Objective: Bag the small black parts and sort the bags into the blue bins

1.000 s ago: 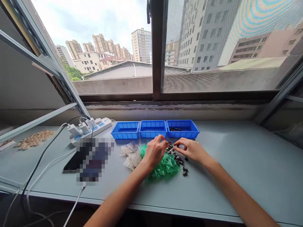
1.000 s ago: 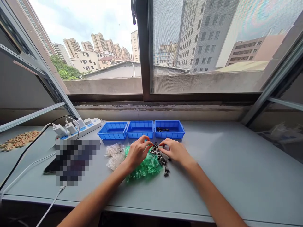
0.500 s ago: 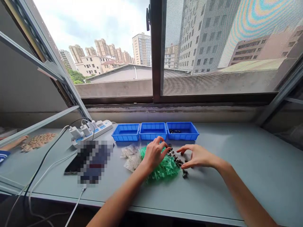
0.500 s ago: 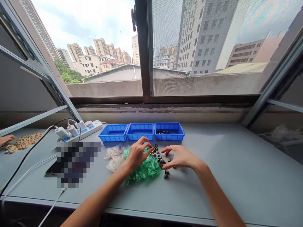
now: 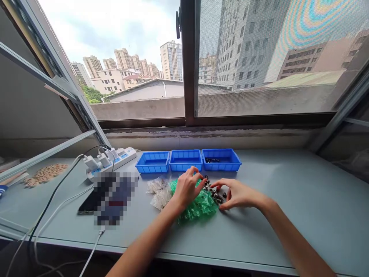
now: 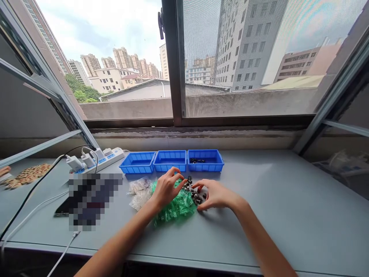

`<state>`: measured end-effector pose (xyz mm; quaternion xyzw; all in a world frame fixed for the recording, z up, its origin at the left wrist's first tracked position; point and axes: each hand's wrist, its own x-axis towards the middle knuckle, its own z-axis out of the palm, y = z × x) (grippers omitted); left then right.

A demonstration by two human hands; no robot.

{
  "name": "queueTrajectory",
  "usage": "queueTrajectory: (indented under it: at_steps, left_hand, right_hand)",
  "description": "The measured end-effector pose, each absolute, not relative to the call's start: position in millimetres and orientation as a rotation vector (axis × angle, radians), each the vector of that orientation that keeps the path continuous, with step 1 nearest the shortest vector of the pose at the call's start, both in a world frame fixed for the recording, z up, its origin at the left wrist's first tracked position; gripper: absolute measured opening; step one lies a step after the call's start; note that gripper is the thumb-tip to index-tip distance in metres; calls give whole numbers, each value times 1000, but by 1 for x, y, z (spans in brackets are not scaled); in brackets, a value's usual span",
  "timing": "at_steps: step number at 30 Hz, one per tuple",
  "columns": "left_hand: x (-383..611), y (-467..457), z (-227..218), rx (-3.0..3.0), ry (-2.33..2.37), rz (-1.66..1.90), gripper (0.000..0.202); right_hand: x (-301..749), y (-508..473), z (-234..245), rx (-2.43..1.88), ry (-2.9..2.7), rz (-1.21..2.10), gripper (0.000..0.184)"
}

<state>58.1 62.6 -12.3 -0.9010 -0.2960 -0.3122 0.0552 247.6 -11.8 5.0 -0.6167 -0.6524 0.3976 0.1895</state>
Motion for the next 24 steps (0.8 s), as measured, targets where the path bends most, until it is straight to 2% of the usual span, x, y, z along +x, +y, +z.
queueTrajectory:
  at_steps: [8,14,24]
  left_hand:
    - [58,63,-11,-2747,-903,-949,21]
    - [59,62,-10,-2755,-932,-923,21]
    - [59,60,-10,-2769,-932,-879,20]
  right_hand:
    - [251,-10,-3,-1808,-1737,1087,49]
    - [255,-6,-6,-1853,-1823,697,28]
    - [248,-5,-5,-1883,-1905,540,19]
